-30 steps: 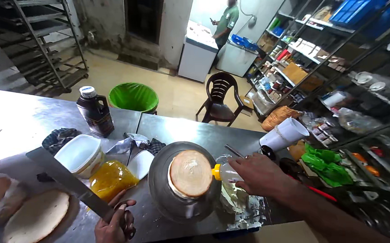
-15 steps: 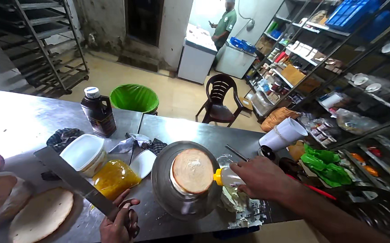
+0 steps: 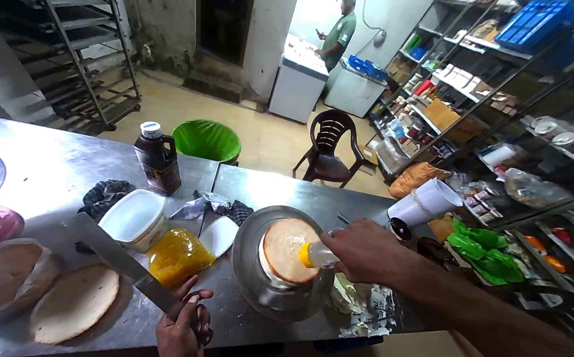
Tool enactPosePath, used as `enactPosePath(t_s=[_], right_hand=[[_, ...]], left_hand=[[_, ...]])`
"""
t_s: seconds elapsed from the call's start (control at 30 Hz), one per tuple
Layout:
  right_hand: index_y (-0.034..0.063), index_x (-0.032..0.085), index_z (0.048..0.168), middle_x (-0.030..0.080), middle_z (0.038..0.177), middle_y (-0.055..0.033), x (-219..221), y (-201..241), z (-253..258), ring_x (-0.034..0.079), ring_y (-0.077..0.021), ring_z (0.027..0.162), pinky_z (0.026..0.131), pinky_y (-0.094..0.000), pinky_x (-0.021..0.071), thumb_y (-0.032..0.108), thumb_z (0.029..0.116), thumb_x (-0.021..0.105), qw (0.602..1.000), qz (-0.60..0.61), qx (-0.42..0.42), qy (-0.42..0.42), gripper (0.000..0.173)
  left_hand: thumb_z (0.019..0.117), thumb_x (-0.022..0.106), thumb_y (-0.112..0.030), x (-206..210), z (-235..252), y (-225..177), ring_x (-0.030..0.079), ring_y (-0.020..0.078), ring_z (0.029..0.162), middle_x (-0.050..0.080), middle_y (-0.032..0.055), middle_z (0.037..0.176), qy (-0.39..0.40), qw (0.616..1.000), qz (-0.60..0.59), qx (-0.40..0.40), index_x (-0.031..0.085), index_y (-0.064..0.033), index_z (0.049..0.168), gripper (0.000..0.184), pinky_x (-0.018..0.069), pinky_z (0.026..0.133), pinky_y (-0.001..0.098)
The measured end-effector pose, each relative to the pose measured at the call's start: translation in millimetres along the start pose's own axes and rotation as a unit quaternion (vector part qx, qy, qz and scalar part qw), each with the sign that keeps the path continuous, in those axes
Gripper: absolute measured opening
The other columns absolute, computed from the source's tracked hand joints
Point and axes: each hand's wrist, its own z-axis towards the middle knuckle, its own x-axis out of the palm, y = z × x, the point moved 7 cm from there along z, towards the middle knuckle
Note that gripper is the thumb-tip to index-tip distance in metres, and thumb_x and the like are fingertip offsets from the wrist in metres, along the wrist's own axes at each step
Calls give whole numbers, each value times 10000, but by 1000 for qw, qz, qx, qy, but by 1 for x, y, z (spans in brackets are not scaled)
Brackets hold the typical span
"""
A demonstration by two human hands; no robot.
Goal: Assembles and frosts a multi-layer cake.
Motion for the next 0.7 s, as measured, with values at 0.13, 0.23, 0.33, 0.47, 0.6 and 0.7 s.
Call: enactPosePath(t_s=[0.13,0.23,0.33,0.47,0.6,0.7], right_hand=[[99,651,1133,698,930,-105,-16,-10,9,683,-320,860,766,-526,527,330,895,722,999,-33,31,-19,339],[100,649,1156,699,947,-118,-12,-4,4,678,-338,866,784,-552,518,334,899,718,999,-29,17,7,354],[119,654,1123,697,905,-101,-19,-4,8,682,-323,830,722,-528,524,333,909,706,1000,-21,14,-15,307],[119,656,1131,695,904,-99,-17,-5,8,676,-318,831,733,-531,519,341,876,732,999,-28,26,-9,347],[124,643,1162,697,921,-94,-10,-5,8,679,-311,847,746,-513,518,361,905,708,999,-30,32,0,355],[169,647,1211,705,949,-73,-2,-21,8,687,-298,857,730,-524,535,468,898,704,999,23,8,-37,436]], left_hand=[[1015,330,-15,1,-3,-2,509,71,408,736,141,872,-4,1000,-9,3,496,38,1400,423,414,365,194],[1026,319,-21,-1,-2,-5,512,71,417,736,140,880,0,1000,-2,10,489,35,1405,419,418,371,194],[1024,323,-15,-1,-2,0,495,69,405,732,142,882,-10,1000,-2,6,487,43,1400,414,407,363,195],[1025,333,-22,3,-1,0,502,75,411,733,157,883,0,1000,-7,-5,504,45,1391,409,410,365,200],[1100,387,-187,19,1,20,477,63,392,734,137,893,-11,994,40,-103,557,-24,1371,359,391,342,201],[1080,511,-190,41,12,30,468,79,394,707,118,846,-26,990,57,-129,629,-7,1285,299,403,339,218]])
